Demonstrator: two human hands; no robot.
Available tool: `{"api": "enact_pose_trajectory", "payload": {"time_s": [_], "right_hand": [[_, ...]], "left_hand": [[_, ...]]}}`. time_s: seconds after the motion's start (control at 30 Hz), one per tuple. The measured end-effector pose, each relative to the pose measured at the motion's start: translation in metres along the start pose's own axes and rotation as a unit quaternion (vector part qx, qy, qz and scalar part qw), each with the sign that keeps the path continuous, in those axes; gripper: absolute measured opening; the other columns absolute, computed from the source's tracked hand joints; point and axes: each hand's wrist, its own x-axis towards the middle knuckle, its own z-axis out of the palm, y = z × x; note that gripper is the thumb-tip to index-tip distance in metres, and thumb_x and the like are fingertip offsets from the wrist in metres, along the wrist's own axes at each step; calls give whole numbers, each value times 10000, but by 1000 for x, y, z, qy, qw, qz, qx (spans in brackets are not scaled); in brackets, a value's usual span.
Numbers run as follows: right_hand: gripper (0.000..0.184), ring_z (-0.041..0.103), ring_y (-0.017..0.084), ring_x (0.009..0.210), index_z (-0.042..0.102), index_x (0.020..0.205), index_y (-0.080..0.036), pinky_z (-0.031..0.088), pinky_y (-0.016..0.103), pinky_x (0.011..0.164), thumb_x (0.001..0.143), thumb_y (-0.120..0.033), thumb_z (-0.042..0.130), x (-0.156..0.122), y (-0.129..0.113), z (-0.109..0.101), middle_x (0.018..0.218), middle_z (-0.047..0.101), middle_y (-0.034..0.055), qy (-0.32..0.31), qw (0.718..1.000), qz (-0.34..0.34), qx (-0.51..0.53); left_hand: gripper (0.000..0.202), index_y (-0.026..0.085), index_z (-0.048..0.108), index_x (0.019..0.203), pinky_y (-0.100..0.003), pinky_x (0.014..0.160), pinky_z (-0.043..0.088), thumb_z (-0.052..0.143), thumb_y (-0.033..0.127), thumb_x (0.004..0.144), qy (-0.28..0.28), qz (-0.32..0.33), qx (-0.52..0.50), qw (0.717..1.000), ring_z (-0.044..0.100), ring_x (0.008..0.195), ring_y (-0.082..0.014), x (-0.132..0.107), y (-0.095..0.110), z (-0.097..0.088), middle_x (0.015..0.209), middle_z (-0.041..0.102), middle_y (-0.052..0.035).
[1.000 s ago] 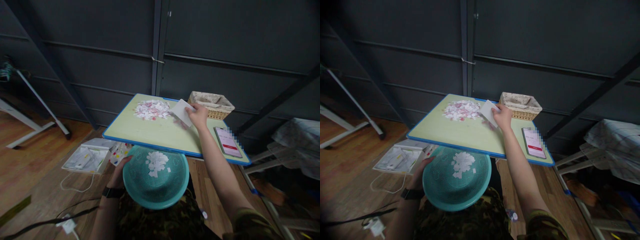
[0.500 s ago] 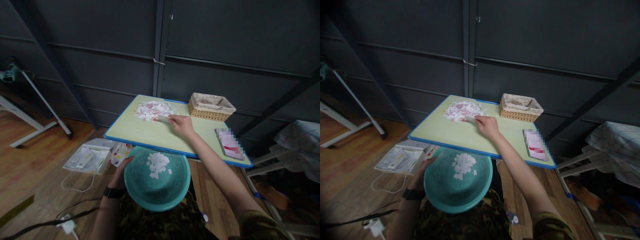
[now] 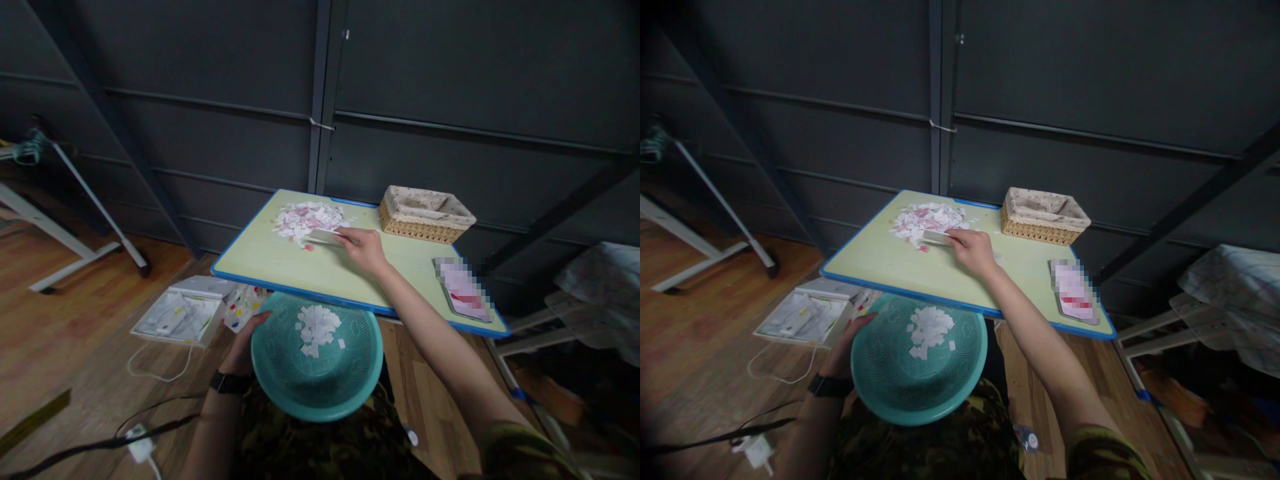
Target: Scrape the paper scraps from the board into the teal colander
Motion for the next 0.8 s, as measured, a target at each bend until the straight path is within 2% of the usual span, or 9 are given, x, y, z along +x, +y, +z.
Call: {"api": "enact_pose_trajectory", "payload": {"time_s": [0.1, 0.23, 0.47, 0.57, 0.67, 0.8], "right_hand": [[199, 729, 217, 923, 784, 966, -240, 549, 309, 824, 874, -269, 611, -1, -1, 0, 982, 776, 39, 5, 1000, -12, -3], [183, 739, 218, 854, 791, 914, -227, 556, 304, 772, 847, -260, 624, -3, -4, -1, 930, 782, 46, -8, 999, -31, 4], [174, 743, 229, 782, 793, 852, -205, 572, 312, 740, 789, -289, 655, -2, -4, -13, 877, 783, 62, 25, 999, 25, 19], [177, 743, 239, 814, 797, 853, -208, 571, 324, 759, 794, -282, 647, -1, -3, -15, 903, 781, 68, 11, 999, 31, 28], [157, 742, 250, 834, 798, 840, -218, 572, 341, 774, 782, -276, 665, -1, -2, -17, 897, 782, 60, -15, 998, 43, 38], [159, 739, 251, 837, 799, 835, -202, 575, 343, 778, 773, -283, 676, 0, -3, -19, 879, 782, 69, -1, 996, 63, 66]], "left_hand": [[114, 200, 710, 778, -383, 793, 579, 702, 251, 676, -17, -17, 4, 1000, 707, 1015, -321, 0, 0, -1, 839, 800, -51], [166, 178, 716, 815, -382, 796, 581, 718, 250, 666, -9, -18, -2, 1000, 712, 1002, -320, 0, 0, -2, 858, 802, -61], [220, 162, 719, 835, -366, 769, 583, 743, 236, 629, 0, -10, -10, 1000, 714, 986, -325, 0, -1, -1, 808, 799, -59], [224, 174, 716, 840, -379, 786, 579, 746, 245, 630, -9, -11, -12, 1000, 707, 1007, -327, -1, -1, 1, 854, 800, -60], [164, 186, 707, 779, -396, 797, 575, 748, 255, 636, -23, -10, -7, 1000, 702, 1015, -336, -1, -1, 0, 818, 795, -62], [170, 178, 715, 764, -389, 801, 573, 763, 265, 626, -23, -7, -8, 1000, 712, 983, -333, 1, -2, -2, 791, 791, -65]]}}
